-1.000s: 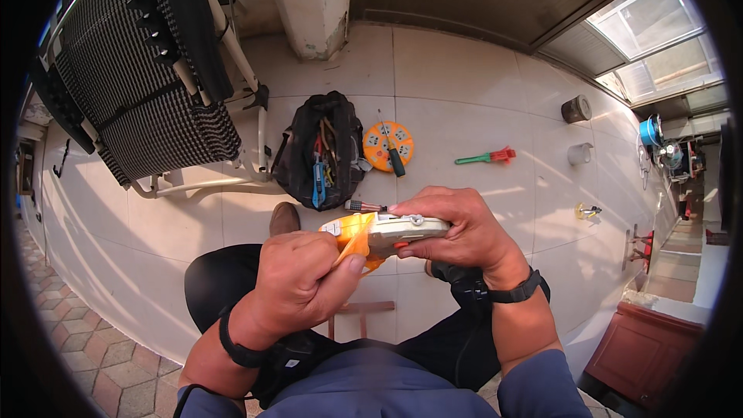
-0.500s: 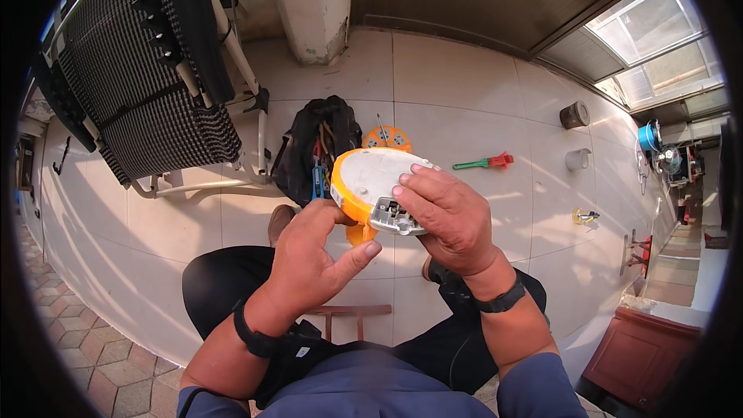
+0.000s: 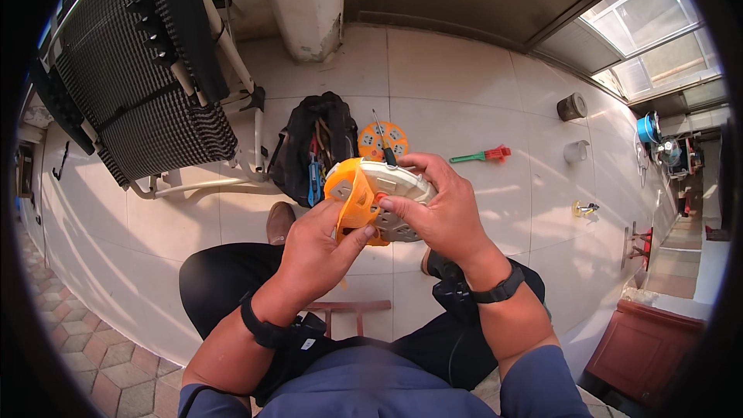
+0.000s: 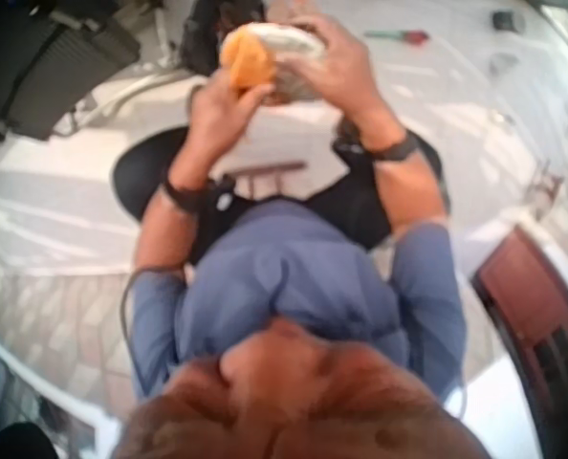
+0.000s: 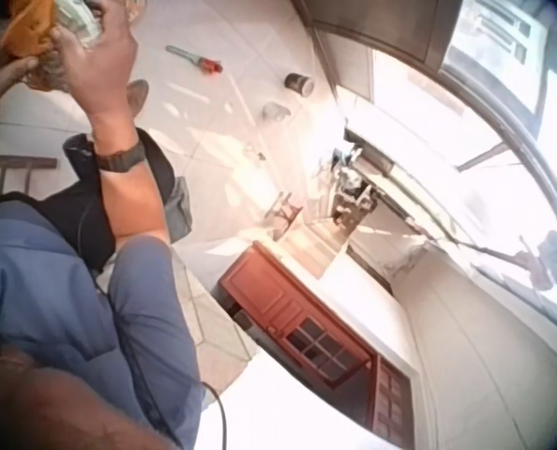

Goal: The person sits on the floor and assembles a white circular electrical device with multiple sockets. They wrap a yellow strap around the device's edge, align the components, and press the parts together to secure the assembly.

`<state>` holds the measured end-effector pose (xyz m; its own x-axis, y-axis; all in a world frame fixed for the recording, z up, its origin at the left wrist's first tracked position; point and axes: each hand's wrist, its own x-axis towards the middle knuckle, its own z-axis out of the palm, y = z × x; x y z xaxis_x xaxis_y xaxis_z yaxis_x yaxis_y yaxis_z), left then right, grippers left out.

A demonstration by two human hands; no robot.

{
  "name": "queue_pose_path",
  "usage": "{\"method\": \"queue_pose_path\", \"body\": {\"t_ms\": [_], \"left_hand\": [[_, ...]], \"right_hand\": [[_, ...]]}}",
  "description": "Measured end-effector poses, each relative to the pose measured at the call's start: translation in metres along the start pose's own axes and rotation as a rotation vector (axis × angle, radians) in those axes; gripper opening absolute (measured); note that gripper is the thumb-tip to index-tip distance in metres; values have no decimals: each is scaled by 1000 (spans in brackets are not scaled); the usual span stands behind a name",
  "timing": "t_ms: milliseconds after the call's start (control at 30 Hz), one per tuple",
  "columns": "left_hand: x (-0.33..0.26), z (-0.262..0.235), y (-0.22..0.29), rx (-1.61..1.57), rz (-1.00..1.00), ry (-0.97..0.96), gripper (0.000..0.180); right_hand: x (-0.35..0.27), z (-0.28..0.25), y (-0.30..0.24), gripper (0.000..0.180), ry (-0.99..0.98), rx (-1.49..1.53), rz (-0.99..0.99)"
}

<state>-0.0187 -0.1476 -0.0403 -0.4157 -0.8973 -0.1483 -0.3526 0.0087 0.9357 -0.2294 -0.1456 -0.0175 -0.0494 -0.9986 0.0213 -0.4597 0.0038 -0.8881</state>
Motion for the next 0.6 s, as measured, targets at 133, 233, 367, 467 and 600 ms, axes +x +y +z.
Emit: {"method": "queue_pose_path", "body": {"t_ms": [133, 233, 367, 467, 600], "left_hand": [[-1, 3, 4, -102, -194, -67, 26], [-3, 5, 5, -257, -160, -19, 23], [-7, 2, 2, -366, -48, 95, 20], [-7, -4, 9, -532, -72, 81, 24], [-9, -8, 11, -643, -102, 111, 28]], "right_hand": [[1, 7, 6, 45, -69, 91, 86], [1, 5, 10, 45, -117, 63, 117], [6, -1, 12, 46, -42, 139, 175], [5, 3, 15, 46, 16, 198, 184], [5, 5, 13, 45, -34, 272, 211]]}}
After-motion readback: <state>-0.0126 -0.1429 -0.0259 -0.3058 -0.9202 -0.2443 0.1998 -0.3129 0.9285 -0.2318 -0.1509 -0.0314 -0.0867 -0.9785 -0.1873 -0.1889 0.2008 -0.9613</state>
